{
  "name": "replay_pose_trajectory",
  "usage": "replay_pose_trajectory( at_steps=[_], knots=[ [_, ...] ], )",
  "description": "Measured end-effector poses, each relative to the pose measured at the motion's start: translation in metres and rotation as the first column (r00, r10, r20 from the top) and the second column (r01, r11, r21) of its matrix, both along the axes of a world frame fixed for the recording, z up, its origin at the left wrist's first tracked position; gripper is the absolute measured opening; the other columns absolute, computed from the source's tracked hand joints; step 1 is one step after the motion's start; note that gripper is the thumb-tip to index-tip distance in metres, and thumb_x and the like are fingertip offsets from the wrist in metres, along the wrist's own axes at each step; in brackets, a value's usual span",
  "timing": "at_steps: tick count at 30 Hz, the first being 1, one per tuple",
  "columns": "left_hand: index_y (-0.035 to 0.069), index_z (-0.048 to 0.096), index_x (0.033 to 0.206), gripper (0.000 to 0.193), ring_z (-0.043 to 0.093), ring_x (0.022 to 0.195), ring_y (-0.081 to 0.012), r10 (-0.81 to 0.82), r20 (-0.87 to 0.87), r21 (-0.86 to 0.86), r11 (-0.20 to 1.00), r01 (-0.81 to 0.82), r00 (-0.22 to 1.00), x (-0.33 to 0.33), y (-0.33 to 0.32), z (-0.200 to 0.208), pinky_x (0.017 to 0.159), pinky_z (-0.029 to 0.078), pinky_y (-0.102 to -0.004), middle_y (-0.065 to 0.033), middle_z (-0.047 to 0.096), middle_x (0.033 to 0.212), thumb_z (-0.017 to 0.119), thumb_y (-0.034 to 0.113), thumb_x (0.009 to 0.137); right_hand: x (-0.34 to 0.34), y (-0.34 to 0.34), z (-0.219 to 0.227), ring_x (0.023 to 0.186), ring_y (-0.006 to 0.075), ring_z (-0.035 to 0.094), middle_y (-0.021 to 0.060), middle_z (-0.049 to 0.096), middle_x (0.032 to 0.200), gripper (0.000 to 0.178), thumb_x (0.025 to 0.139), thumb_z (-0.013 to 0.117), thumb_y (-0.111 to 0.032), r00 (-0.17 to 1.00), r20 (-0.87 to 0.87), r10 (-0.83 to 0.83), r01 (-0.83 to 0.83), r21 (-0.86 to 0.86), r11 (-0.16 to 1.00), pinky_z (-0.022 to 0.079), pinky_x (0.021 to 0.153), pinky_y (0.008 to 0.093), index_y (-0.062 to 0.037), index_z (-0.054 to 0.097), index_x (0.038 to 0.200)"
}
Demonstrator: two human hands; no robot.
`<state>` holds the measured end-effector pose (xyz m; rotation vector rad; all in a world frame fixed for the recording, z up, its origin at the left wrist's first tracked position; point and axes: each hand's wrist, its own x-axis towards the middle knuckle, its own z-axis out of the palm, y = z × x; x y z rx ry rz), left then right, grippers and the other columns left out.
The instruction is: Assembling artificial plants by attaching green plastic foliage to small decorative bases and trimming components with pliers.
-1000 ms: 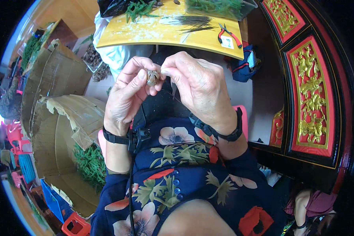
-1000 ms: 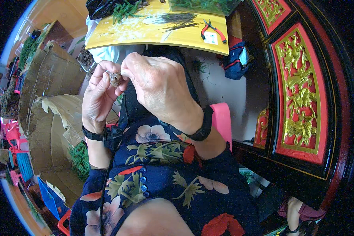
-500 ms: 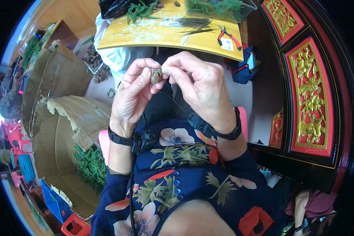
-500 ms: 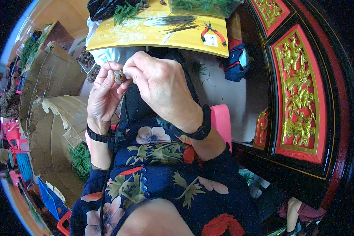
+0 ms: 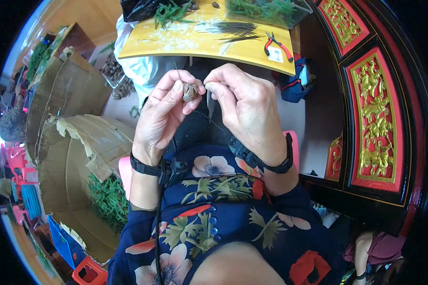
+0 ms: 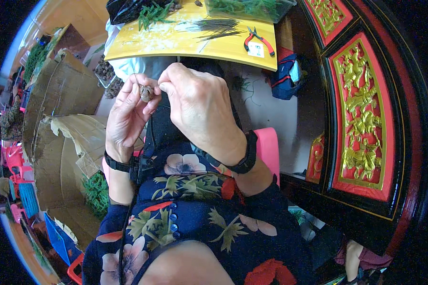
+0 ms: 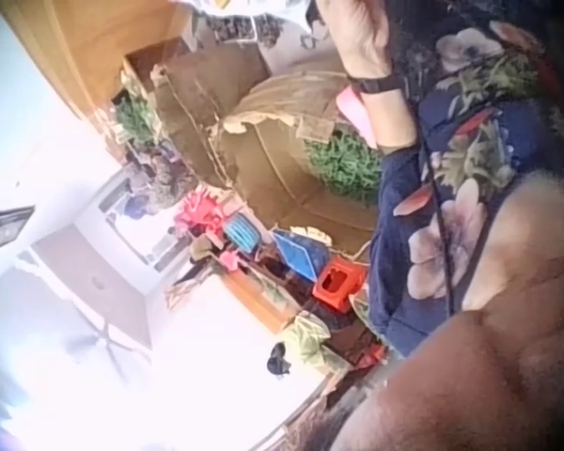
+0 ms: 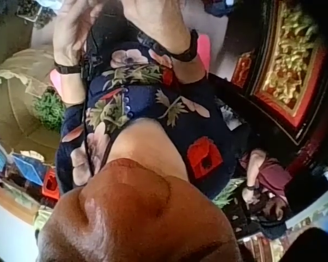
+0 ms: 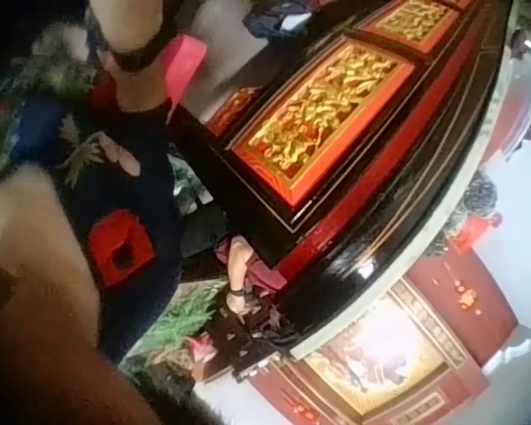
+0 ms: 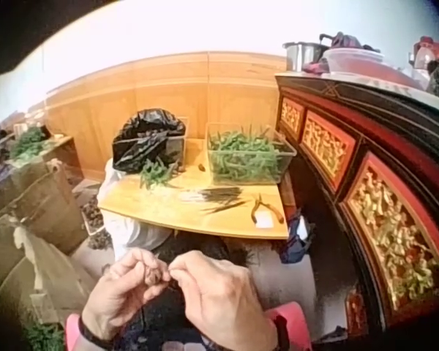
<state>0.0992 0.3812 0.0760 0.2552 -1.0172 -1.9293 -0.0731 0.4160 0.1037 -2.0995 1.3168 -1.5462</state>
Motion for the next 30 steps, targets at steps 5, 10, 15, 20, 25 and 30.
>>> replay_pose_trajectory(
  at_steps=[5,10,15,20,25,30],
  knots=[
    [0.002,0.054,0.107,0.019,0.051,0.079,-0.0126,0.052,-0.005,0.024,0.998,-0.052,0.999,-0.004,0.004,0.001,0.067,0.042,-0.0217,-0.0131,0.059,0.099,0.049,0.018,0.097,0.008,0.002,0.0,0.06,0.0137,0.063,0.0089,0.063,0.068,0.005,0.081,0.06,0.004,0.998,0.039,-0.049,0.05,-0.025,0.998,0.047,0.052,0.0246,0.0004,0.062,0.084],
    [0.002,0.054,0.107,0.02,0.052,0.08,-0.0131,0.052,-0.019,0.039,0.998,-0.051,0.998,-0.006,0.004,-0.001,0.066,0.042,-0.0207,-0.013,0.059,0.098,0.049,0.019,0.098,0.005,0.0,-0.002,0.059,0.0147,0.063,0.0089,0.063,0.068,0.007,0.081,0.06,0.006,0.997,0.077,-0.032,0.03,0.019,0.999,0.047,0.052,0.0247,0.0001,0.062,0.084],
    [0.003,0.054,0.105,0.019,0.052,0.078,-0.0122,0.016,0.016,0.02,1.0,-0.016,1.0,-0.002,0.005,0.003,0.064,0.042,-0.02,-0.0116,0.059,0.096,0.05,0.019,0.097,0.002,0.002,-0.001,0.06,0.0147,0.065,0.0084,0.064,0.068,0.007,0.081,0.06,0.005,1.0,0.004,-0.007,0.007,0.007,1.0,0.048,0.053,0.0244,-0.0003,0.063,0.084],
    [0.004,0.056,0.101,0.016,0.049,0.07,-0.0089,-0.002,0.19,0.013,1.0,-0.001,0.982,0.006,0.002,0.007,0.061,0.04,-0.0192,-0.0079,0.06,0.09,0.051,0.019,0.097,0.0,0.006,0.004,0.063,0.014,0.066,0.0085,0.065,0.069,0.005,0.081,0.062,0.003,0.984,-0.175,-0.036,0.028,-0.05,0.998,0.048,0.055,0.0236,-0.0004,0.063,0.084],
    [0.005,0.057,0.098,0.015,0.049,0.067,-0.0068,0.1,0.304,-0.026,0.995,-0.097,0.947,0.009,0.004,0.01,0.059,0.039,-0.0186,-0.0069,0.062,0.087,0.052,0.02,0.096,0.002,0.002,0.002,0.069,0.0109,0.065,0.0074,0.067,0.073,0.005,0.083,0.063,0.0,1.0,-0.002,0.019,-0.018,0.056,0.998,0.048,0.061,0.0213,0.0006,0.065,0.088],
    [0.007,0.057,0.098,0.012,0.05,0.068,-0.0058,0.139,0.255,-0.05,0.99,-0.13,0.957,0.01,0.003,0.011,0.057,0.038,-0.0173,-0.0088,0.064,0.089,0.055,0.018,0.095,-0.005,-0.007,0.003,0.075,0.0081,0.064,0.0059,0.067,0.078,0.01,0.085,0.062,-0.002,0.948,0.318,0.025,-0.145,0.358,0.923,0.048,0.067,0.0201,0.0028,0.066,0.093]
  ],
)
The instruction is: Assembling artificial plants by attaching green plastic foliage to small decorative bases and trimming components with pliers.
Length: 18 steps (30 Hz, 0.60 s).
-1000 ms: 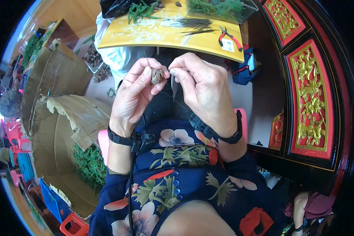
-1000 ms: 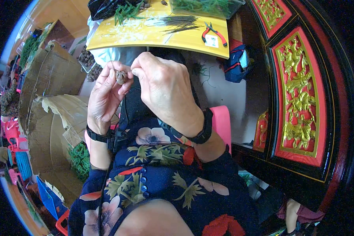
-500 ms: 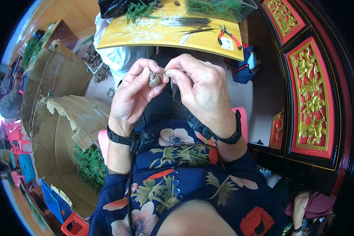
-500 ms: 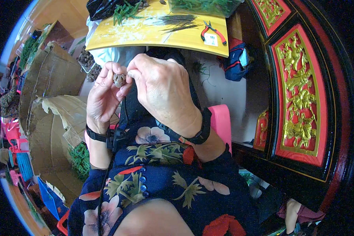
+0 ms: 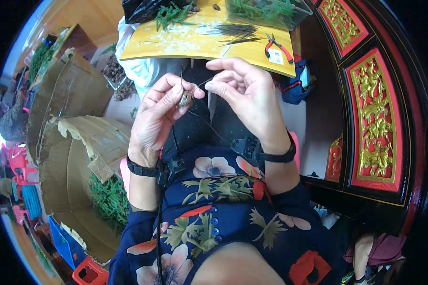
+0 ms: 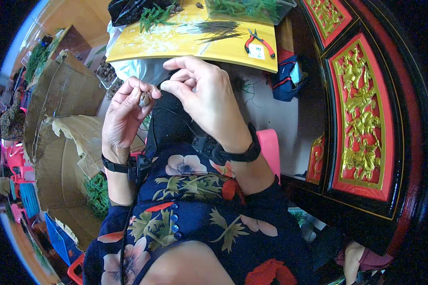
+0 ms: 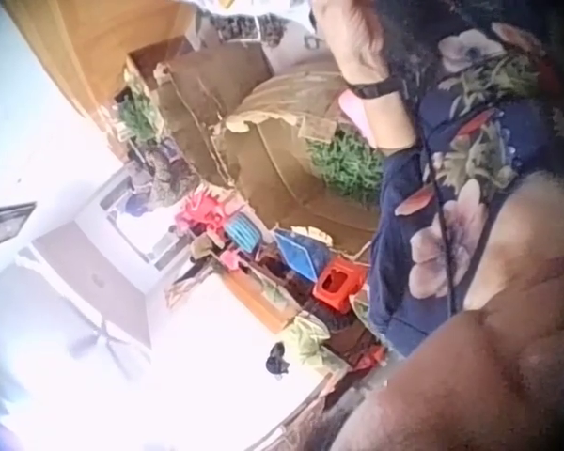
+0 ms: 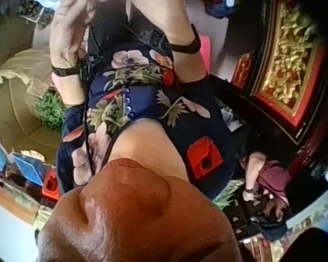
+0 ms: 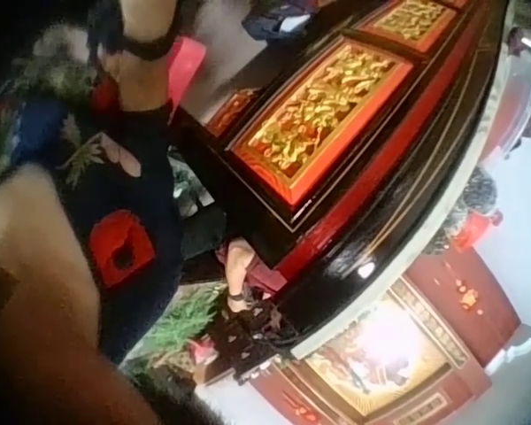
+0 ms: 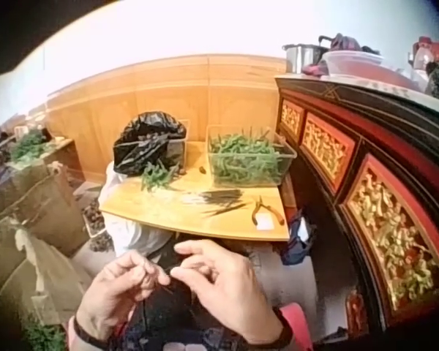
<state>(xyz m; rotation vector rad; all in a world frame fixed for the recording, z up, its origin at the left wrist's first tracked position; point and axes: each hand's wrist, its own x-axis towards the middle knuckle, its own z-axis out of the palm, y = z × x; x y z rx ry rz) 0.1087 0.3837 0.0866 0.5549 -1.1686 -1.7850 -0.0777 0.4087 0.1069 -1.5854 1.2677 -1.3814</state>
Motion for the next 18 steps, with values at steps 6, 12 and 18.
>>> replay_pose_trajectory(
  at_steps=[6,12,18],
  knots=[
    [0.006,0.049,0.112,0.023,0.043,0.06,-0.0061,0.057,-0.057,0.056,0.997,-0.054,0.997,-0.004,0.0,-0.005,0.051,0.031,-0.0165,-0.0112,0.062,0.09,0.057,0.017,0.093,0.001,-0.012,-0.022,0.077,0.0082,0.062,0.0065,0.067,0.082,0.012,0.087,0.061,-0.001,0.972,0.107,0.21,-0.208,-0.036,0.978,0.05,0.069,0.0207,0.0044,0.067,0.096],
    [0.007,0.048,0.115,0.027,0.046,0.062,-0.0061,0.079,-0.056,0.078,0.994,-0.074,0.995,-0.003,0.0,-0.005,0.052,0.033,-0.0161,-0.0101,0.063,0.089,0.059,0.014,0.091,0.008,-0.01,-0.02,0.077,0.0094,0.063,0.0071,0.068,0.082,0.012,0.088,0.06,0.0,0.982,0.055,0.182,-0.172,-0.153,0.973,0.05,0.069,0.0211,0.0053,0.067,0.096],
    [0.008,0.049,0.112,0.026,0.057,0.07,-0.0069,0.04,-0.06,0.108,0.994,-0.034,0.997,0.001,-0.002,-0.009,0.056,0.038,-0.0152,-0.0064,0.065,0.086,0.061,0.012,0.09,0.01,-0.006,-0.014,0.075,0.0125,0.064,0.0077,0.066,0.081,0.01,0.084,0.063,0.001,0.989,-0.023,0.143,-0.144,-0.239,0.96,0.05,0.065,0.0229,0.0032,0.068,0.093]
  ],
)
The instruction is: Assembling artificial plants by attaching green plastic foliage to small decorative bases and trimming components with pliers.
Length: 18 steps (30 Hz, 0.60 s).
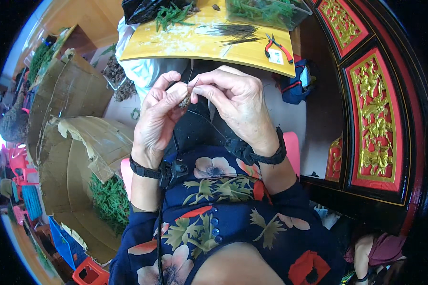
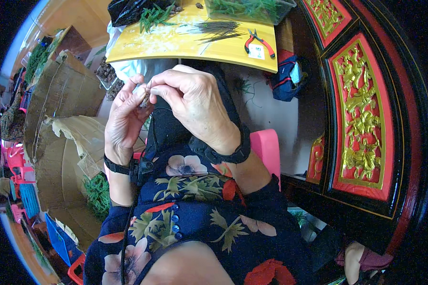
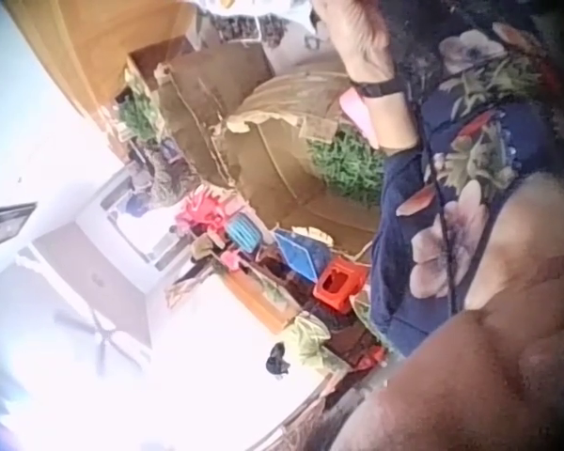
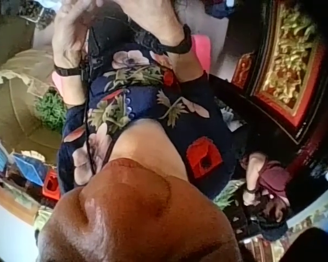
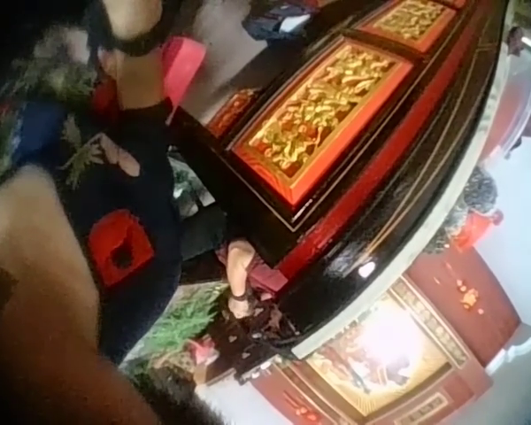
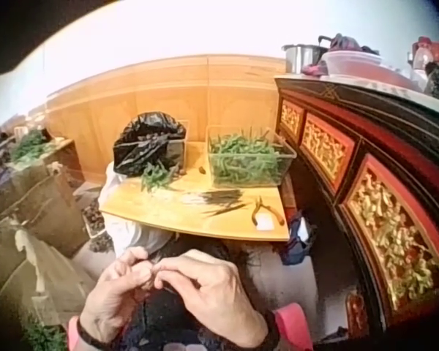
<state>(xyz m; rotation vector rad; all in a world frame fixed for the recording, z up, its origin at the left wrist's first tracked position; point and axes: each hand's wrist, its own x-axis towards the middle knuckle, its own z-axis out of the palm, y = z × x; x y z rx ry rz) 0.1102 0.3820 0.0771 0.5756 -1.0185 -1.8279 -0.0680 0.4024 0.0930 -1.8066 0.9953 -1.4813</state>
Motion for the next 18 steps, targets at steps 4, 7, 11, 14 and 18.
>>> replay_pose_trajectory(
  at_steps=[4,7,11,14,18],
  knots=[
    [0.008,0.048,0.112,0.026,0.06,0.072,-0.0074,0.108,0.042,0.047,0.993,-0.109,0.993,-0.006,0.004,0.005,0.055,0.038,-0.0146,-0.0054,0.065,0.086,0.061,0.012,0.09,0.0,-0.001,0.0,0.074,0.0144,0.064,0.0082,0.063,0.081,0.011,0.08,0.066,0.001,0.99,-0.12,-0.072,0.051,-0.17,0.984,0.049,0.063,0.0237,0.0007,0.069,0.091],
    [0.008,0.048,0.113,0.027,0.06,0.074,-0.0072,0.1,0.066,0.051,0.993,-0.103,0.993,-0.01,0.006,0.006,0.055,0.038,-0.0147,-0.0047,0.065,0.085,0.061,0.012,0.09,-0.003,-0.004,-0.001,0.074,0.0151,0.063,0.0084,0.062,0.082,0.012,0.079,0.068,0.001,0.979,-0.17,-0.112,0.07,-0.233,0.97,0.048,0.062,0.0241,-0.0004,0.069,0.09],
    [0.007,0.047,0.115,0.028,0.06,0.078,-0.007,0.055,0.062,0.044,0.997,-0.058,0.997,-0.014,0.008,0.008,0.056,0.038,-0.0148,-0.0034,0.063,0.084,0.059,0.014,0.091,-0.01,-0.004,-0.001,0.073,0.0153,0.063,0.0085,0.061,0.086,0.011,0.078,0.068,0.001,0.969,-0.209,-0.134,0.082,-0.24,0.967,0.049,0.062,0.0247,-0.0004,0.069,0.089],
    [0.006,0.048,0.116,0.027,0.059,0.078,-0.0064,0.044,0.068,0.046,0.998,-0.047,0.997,-0.021,0.012,0.017,0.056,0.036,-0.0149,-0.0024,0.062,0.082,0.056,0.017,0.093,-0.012,-0.003,0.001,0.073,0.0149,0.062,0.0087,0.061,0.089,0.011,0.078,0.068,0.002,0.961,-0.24,-0.138,0.083,-0.226,0.971,0.049,0.062,0.0251,0.0002,0.068,0.089],
    [0.005,0.051,0.111,0.025,0.053,0.072,-0.0049,-0.028,0.123,0.021,0.999,0.025,0.992,-0.018,0.013,0.021,0.054,0.031,-0.0156,-0.0002,0.058,0.078,0.051,0.023,0.095,-0.012,0.001,0.005,0.074,0.0145,0.063,0.009,0.06,0.093,0.01,0.079,0.067,0.002,0.988,-0.119,-0.097,0.074,-0.185,0.98,0.05,0.063,0.025,0.0009,0.068,0.089]
  ],
)
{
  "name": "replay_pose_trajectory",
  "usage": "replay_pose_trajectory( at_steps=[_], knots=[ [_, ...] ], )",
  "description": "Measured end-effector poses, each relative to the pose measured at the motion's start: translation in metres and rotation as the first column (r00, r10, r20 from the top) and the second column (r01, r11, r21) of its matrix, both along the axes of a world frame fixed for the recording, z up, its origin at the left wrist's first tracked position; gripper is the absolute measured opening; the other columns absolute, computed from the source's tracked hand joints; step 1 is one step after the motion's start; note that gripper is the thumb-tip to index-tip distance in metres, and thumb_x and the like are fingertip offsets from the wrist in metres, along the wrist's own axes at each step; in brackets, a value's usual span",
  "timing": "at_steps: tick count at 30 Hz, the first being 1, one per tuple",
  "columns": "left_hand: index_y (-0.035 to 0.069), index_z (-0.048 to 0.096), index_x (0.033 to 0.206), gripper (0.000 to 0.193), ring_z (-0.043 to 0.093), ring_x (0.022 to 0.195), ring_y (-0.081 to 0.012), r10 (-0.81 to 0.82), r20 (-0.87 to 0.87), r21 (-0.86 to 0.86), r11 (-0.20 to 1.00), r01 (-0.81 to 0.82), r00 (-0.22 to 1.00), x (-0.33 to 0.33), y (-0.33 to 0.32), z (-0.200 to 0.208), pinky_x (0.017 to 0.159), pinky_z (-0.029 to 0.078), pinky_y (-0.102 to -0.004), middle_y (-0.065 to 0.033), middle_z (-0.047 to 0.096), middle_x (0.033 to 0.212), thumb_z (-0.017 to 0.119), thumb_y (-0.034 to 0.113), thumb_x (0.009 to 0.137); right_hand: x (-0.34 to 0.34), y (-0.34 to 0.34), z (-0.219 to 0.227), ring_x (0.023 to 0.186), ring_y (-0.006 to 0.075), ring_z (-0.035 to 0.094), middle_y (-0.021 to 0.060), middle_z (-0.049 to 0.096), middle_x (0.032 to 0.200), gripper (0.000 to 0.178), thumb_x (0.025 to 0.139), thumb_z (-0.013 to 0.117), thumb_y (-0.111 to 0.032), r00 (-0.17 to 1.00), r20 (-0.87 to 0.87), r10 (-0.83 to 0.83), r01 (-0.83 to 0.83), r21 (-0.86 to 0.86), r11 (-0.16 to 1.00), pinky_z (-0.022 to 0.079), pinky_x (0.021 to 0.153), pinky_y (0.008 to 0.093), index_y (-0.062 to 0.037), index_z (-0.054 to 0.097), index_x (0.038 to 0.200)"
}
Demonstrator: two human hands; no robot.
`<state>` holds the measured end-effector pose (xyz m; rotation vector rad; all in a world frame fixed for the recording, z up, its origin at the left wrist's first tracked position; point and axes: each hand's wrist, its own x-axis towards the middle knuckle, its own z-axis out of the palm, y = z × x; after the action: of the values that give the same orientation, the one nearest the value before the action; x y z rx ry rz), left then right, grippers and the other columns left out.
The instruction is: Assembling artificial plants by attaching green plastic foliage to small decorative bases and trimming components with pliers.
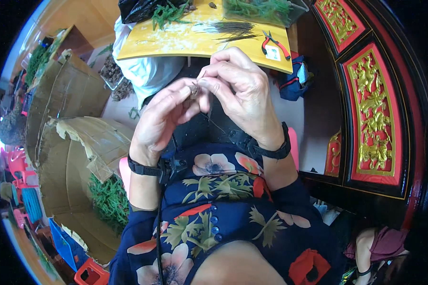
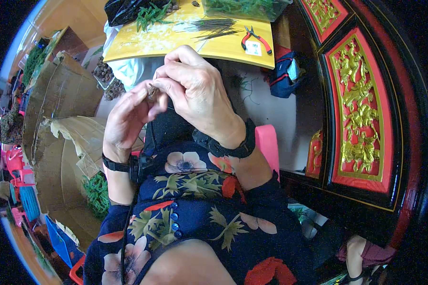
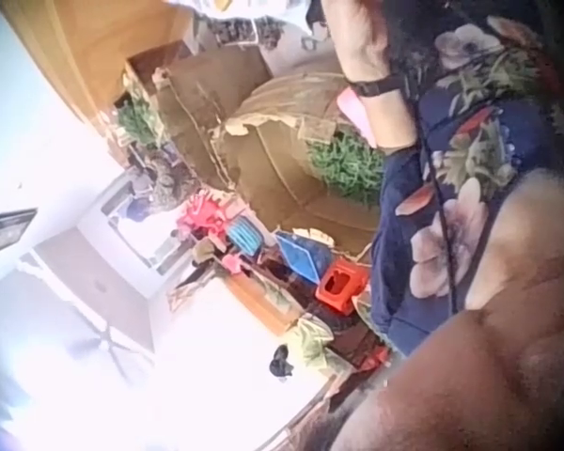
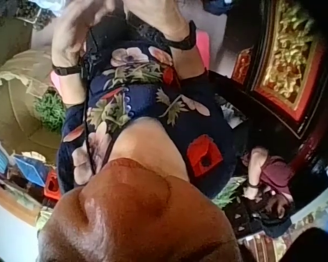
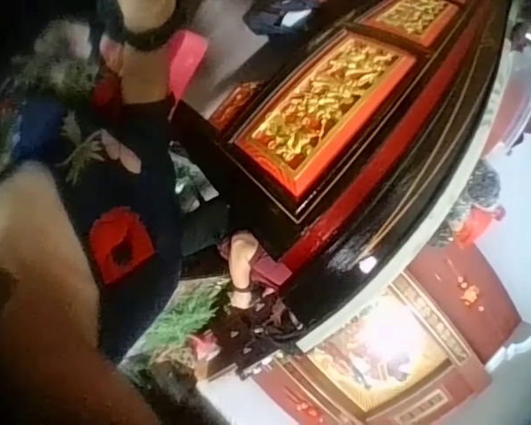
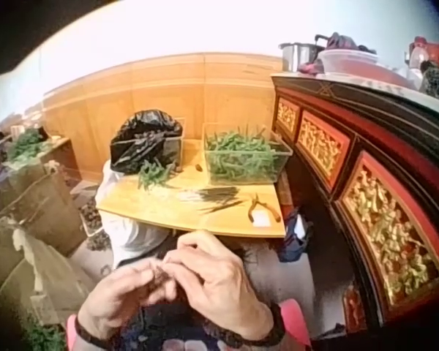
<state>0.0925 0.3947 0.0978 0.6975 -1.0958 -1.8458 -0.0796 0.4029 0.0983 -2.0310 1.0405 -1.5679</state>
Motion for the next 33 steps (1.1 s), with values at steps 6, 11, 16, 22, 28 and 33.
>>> replay_pose_trajectory(
  at_steps=[6,11,16,22,28,33],
  knots=[
    [0.004,0.055,0.097,0.023,0.029,0.055,-0.0033,-0.133,-0.044,0.01,0.991,0.134,0.99,0.008,-0.004,-0.007,0.049,0.02,-0.0193,0.0057,0.039,0.065,0.047,0.026,0.096,0.006,0.001,0.0,0.076,0.0153,0.065,0.0104,0.059,0.1,0.014,0.078,0.066,0.007,0.997,-0.034,-0.065,0.06,-0.134,0.989,0.051,0.065,0.0233,0.0012,0.068,0.091],
    [0.004,0.054,0.095,0.022,0.023,0.053,-0.0032,-0.109,-0.063,0.027,0.993,0.111,0.992,0.011,-0.006,-0.009,0.047,0.017,-0.0204,0.0076,0.03,0.063,0.047,0.024,0.096,0.0,-0.009,-0.004,0.077,0.0169,0.067,0.0121,0.058,0.107,0.018,0.076,0.066,0.01,0.988,-0.156,-0.006,-0.029,-0.225,0.974,0.052,0.066,0.0236,0.0011,0.069,0.092],
    [0.003,0.055,0.095,0.022,0.023,0.052,-0.0027,-0.158,-0.069,0.039,0.986,0.161,0.985,0.009,-0.005,-0.008,0.047,0.016,-0.02,0.0081,0.03,0.063,0.048,0.024,0.095,-0.007,-0.009,0.006,0.077,0.0199,0.067,0.0122,0.061,0.103,0.02,0.073,0.068,0.008,0.972,-0.237,-0.006,-0.055,-0.25,0.967,0.053,0.066,0.0256,0.0,0.069,0.091],
    [0.004,0.056,0.096,0.021,0.022,0.054,-0.0022,-0.132,-0.002,-0.008,0.991,0.132,0.991,0.011,-0.003,-0.003,0.047,0.016,-0.0199,0.0084,0.031,0.064,0.048,0.023,0.096,0.0,-0.007,0.008,0.077,0.024,0.067,0.011,0.064,0.086,0.019,0.073,0.068,0.007,0.958,-0.274,-0.088,-0.011,-0.343,0.939,0.053,0.066,0.0283,-0.0015,0.068,0.089],
    [0.003,0.055,0.095,0.018,0.036,0.058,-0.0055,0.171,0.234,-0.372,0.925,-0.074,0.957,0.001,0.002,-0.004,0.051,0.029,-0.022,0.0039,0.04,0.067,0.049,0.019,0.095,0.011,0.004,0.016,0.072,0.023,0.065,0.0108,0.064,0.08,0.012,0.077,0.067,0.001,0.928,-0.311,-0.205,0.121,-0.268,0.956,0.052,0.062,0.0293,-0.0005,0.067,0.088],
    [0.001,0.055,0.097,0.015,0.048,0.066,-0.0113,0.745,0.287,-0.935,0.354,0.008,0.602,-0.004,-0.001,-0.01,0.059,0.04,-0.0261,-0.0009,0.048,0.071,0.05,0.016,0.094,0.017,0.007,0.017,0.065,0.0204,0.062,0.0105,0.064,0.08,0.01,0.081,0.064,-0.003,0.93,-0.268,-0.251,0.243,-0.065,0.968,0.049,0.059,0.0273,0.0003,0.066,0.091]
  ],
)
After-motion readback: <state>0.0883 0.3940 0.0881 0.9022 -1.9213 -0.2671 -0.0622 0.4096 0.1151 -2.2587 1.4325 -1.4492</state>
